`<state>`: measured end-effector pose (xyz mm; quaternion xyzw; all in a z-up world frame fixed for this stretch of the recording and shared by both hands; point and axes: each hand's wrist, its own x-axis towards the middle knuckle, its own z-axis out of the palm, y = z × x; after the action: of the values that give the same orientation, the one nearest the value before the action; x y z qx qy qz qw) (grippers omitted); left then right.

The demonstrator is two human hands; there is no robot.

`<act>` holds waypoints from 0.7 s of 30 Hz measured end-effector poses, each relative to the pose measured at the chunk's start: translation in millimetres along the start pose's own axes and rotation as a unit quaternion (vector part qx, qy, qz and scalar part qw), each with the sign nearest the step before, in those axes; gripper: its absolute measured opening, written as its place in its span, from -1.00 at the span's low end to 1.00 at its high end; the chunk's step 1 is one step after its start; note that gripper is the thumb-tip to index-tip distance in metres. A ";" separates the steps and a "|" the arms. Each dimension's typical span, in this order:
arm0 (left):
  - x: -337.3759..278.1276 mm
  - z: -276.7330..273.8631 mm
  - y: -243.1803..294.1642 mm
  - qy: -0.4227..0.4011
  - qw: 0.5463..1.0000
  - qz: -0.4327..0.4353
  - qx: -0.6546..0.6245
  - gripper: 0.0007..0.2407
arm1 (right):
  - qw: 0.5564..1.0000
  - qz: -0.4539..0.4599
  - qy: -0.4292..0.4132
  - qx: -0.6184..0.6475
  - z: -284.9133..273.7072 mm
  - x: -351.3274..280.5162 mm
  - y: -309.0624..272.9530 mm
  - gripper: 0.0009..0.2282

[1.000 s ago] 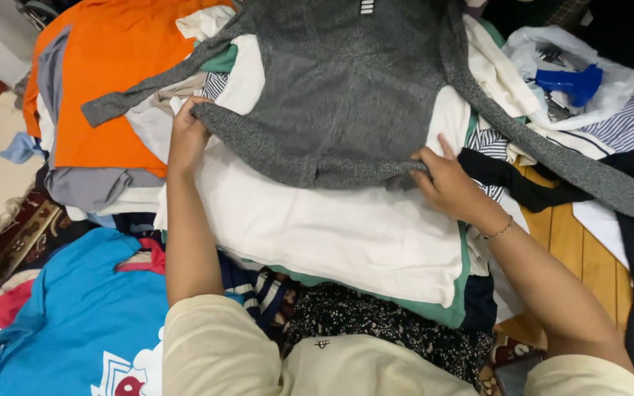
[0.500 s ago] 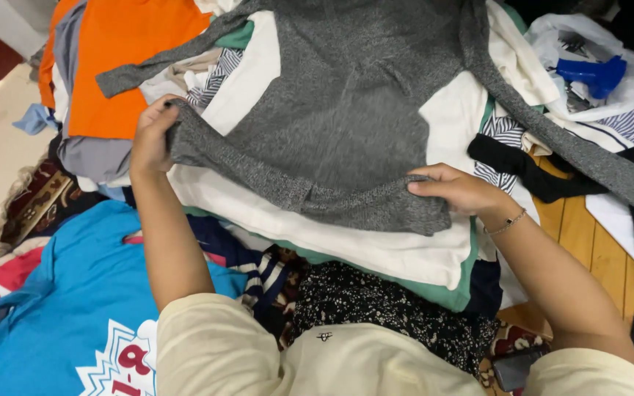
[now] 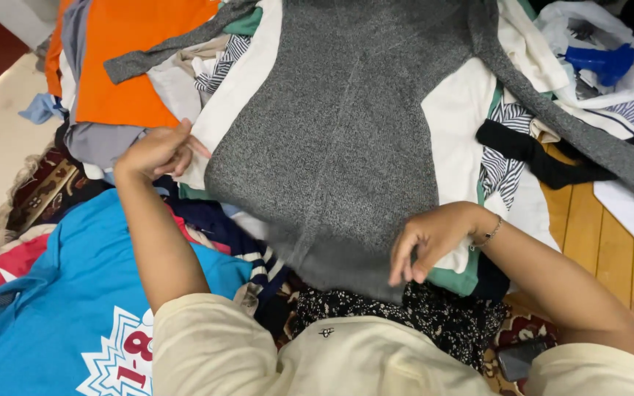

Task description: The person buttons a gray sweater laid out on a pile of clothes, then folds it neatly. They then pick up a beige garment and a blue glue gun, holding the gun while handling the fabric.

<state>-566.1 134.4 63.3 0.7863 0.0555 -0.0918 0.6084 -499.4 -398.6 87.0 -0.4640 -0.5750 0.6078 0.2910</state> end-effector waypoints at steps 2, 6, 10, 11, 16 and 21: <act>29.2 -2.3 -7.4 0.021 0.998 0.010 0.058 -0.31 | 0.996 0.013 0.086 0.024 -11.0 -6.3 -1.2 -0.65; 62.2 51.1 47.8 0.033 0.999 0.036 0.013 -0.60 | 0.891 0.073 0.433 0.113 -39.2 -27.4 -3.2 -0.65; 117.6 131.1 89.5 -0.056 0.992 0.102 0.052 -0.63 | 0.798 0.081 0.595 0.058 -82.0 -51.1 31.5 -0.73; 128.0 153.2 99.2 -0.105 0.987 0.111 0.044 -0.67 | 0.741 0.063 0.665 0.074 -93.2 -56.6 51.8 -0.76; 203.1 268.5 102.8 -0.181 0.966 0.186 0.012 -0.77 | 0.609 -0.072 0.761 0.211 -137.3 -76.0 95.0 -0.71; 288.9 365.6 67.7 -0.011 0.900 0.355 0.251 -0.90 | 0.560 -0.139 0.768 0.277 -168.6 -88.6 114.0 -0.64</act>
<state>-298.4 -243.3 -22.7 0.8796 -0.2590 0.1106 0.3834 -292.0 -424.2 12.3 -0.5661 0.0052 0.1031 0.8178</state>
